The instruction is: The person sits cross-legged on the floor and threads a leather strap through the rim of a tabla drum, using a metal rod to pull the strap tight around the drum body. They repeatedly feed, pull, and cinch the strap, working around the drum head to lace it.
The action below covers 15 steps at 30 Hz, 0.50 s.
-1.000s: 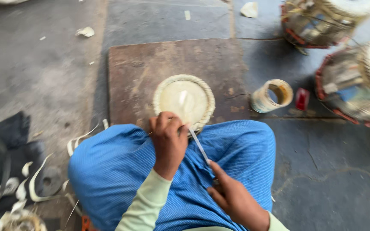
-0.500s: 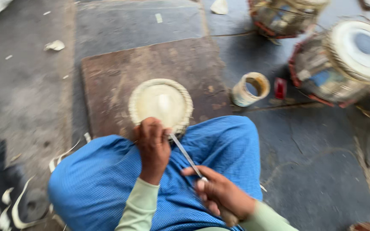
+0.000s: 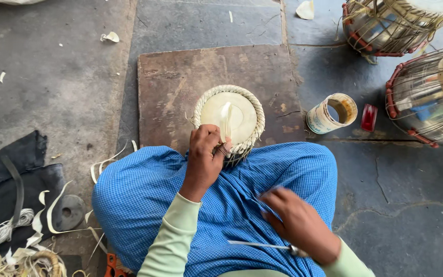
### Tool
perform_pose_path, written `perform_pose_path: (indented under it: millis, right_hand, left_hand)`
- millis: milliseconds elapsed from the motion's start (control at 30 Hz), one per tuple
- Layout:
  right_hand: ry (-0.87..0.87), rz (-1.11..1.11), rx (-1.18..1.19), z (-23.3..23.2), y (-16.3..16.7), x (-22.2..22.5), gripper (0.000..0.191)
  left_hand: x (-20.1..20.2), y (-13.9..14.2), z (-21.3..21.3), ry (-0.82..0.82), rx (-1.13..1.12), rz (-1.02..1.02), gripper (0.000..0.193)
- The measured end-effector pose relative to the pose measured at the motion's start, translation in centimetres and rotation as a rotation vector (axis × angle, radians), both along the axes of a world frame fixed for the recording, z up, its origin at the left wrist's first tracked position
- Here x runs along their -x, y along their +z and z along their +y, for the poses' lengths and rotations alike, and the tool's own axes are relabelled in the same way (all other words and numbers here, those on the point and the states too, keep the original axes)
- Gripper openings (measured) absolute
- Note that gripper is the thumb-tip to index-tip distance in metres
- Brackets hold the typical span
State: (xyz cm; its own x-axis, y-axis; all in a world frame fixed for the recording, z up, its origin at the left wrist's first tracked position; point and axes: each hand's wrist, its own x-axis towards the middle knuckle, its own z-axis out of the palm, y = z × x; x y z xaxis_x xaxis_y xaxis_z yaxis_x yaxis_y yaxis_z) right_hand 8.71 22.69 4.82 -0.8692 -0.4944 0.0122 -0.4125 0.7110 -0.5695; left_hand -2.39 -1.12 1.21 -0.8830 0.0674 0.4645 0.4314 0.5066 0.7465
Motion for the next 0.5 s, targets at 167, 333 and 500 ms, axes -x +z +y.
perform_pose_path:
  millis: [167, 333, 500]
  right_hand:
    - [0.025, -0.124, -0.187, -1.3, 1.8, 3.4, 0.019]
    - [0.169, -0.445, -0.579, 7.0, -5.5, -2.9, 0.051]
    - [-0.144, -0.843, -0.497, 10.6, -12.1, -8.9, 0.023]
  left_hand:
    - [0.6, 0.6, -1.0, -0.054, -0.055, -0.103, 0.02]
    - [0.6, 0.7, -1.1, -0.08, -0.088, -0.14, 0.02]
    - [0.9, 1.1, -0.7, -0.023, 0.009, -0.115, 0.02]
